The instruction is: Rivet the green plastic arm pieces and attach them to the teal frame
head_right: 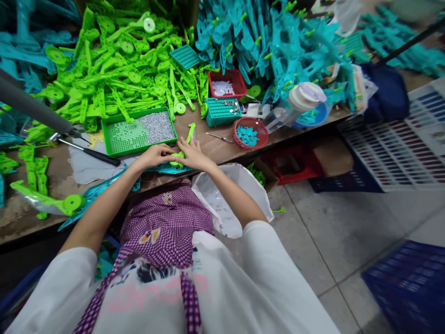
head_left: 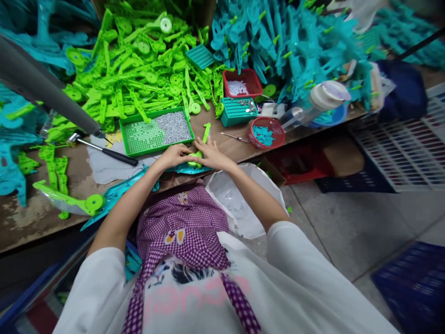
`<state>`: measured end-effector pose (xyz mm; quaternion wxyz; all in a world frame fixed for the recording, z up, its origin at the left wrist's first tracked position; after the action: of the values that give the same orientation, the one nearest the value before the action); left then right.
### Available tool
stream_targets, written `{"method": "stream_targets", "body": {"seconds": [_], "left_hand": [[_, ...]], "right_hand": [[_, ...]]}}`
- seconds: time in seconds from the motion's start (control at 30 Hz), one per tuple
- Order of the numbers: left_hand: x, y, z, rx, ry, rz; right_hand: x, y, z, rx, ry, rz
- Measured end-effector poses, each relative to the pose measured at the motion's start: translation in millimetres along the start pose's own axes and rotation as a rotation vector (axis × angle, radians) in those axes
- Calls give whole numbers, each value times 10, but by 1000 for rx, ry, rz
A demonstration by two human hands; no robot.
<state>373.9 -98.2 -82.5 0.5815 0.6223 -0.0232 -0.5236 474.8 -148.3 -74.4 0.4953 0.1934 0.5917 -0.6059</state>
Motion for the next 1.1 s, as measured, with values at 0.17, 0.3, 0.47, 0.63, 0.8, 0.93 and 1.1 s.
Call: {"method": "stream_targets", "body": {"seconds": [0.17, 0.3, 0.47, 0.63, 0.8, 0.93, 1.1], "left_hand": [[69, -36, 4, -51, 41, -57], [56, 5, 21, -45, 15, -52], [-4, 134, 59, -31, 36, -125], [15, 140, 86, -76, 81, -130], [30, 143, 87, -83, 91, -90], [27, 114, 75, -151, 20, -74], [21, 100, 47, -179, -91, -44]], "right_hand": [[-108, -87, 240, -10, 120, 57], [-226, -54, 498, 105, 286, 65], [-18, 123, 327, 106, 19, -132], [51, 160, 168, 90, -206, -149], [27, 158, 149, 128, -234, 18], [37, 190, 180, 150, -169, -40], [19, 149, 357, 184, 39, -101]]}}
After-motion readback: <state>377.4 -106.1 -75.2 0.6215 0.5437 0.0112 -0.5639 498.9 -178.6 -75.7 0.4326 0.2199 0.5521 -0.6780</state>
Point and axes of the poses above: each hand's wrist, its own z-axis away from the middle knuckle, its own x-axis out of the palm, y = z × x, the point moved 9 cm from there along -z, towards the middle knuckle, and after that the axes turned 13 degrees about -x, right-handed, at the moved point
